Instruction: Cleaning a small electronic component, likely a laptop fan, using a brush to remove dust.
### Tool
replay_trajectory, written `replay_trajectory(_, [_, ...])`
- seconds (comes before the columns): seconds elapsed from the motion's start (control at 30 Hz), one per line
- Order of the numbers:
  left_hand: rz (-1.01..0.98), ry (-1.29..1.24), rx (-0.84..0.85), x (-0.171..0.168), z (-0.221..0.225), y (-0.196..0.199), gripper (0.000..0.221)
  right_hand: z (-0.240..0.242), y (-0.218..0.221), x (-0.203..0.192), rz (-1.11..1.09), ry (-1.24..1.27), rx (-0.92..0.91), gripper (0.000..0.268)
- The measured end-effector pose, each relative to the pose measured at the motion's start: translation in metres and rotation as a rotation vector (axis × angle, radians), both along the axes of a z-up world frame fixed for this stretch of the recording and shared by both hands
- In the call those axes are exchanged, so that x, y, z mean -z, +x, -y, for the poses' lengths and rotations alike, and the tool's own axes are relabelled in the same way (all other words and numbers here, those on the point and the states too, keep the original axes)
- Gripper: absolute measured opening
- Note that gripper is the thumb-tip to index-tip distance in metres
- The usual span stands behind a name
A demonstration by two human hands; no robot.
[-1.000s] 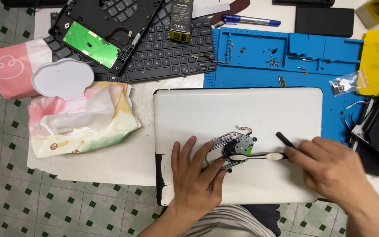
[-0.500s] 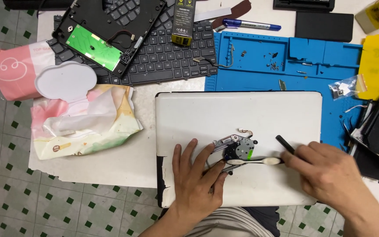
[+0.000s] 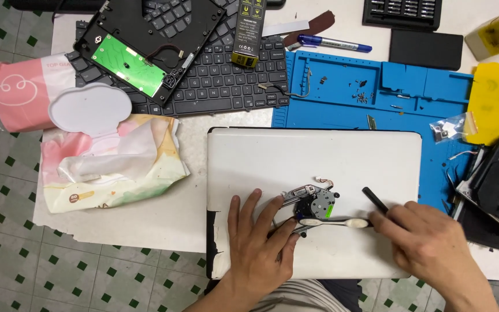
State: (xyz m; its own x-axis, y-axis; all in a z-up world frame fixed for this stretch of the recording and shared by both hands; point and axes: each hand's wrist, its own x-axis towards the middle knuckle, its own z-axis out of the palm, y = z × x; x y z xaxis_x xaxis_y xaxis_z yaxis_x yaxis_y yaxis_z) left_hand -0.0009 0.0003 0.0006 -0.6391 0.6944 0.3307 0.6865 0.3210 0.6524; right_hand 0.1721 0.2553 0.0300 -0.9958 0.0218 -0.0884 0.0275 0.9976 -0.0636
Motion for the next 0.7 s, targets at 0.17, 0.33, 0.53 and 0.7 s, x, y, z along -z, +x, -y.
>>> replay_trajectory(0.17, [-0.006,0.005,0.000,0.001,0.000,0.000,0.016,0.002,0.005,0.003,-0.017,0.085,0.060,0.049])
replay_trajectory(0.33, [-0.016,0.010,0.003,-0.003,0.000,-0.001,0.016,0.004,0.005,0.006,-0.097,0.094,0.056,0.046])
replay_trajectory(0.53, [-0.025,0.031,-0.006,-0.004,-0.001,-0.002,0.018,0.015,-0.006,0.000,-0.095,0.033,0.027,0.039])
replay_trajectory(0.7, [-0.024,0.033,-0.004,-0.004,-0.001,-0.002,0.017,0.009,-0.004,-0.004,-0.051,-0.096,0.083,0.044])
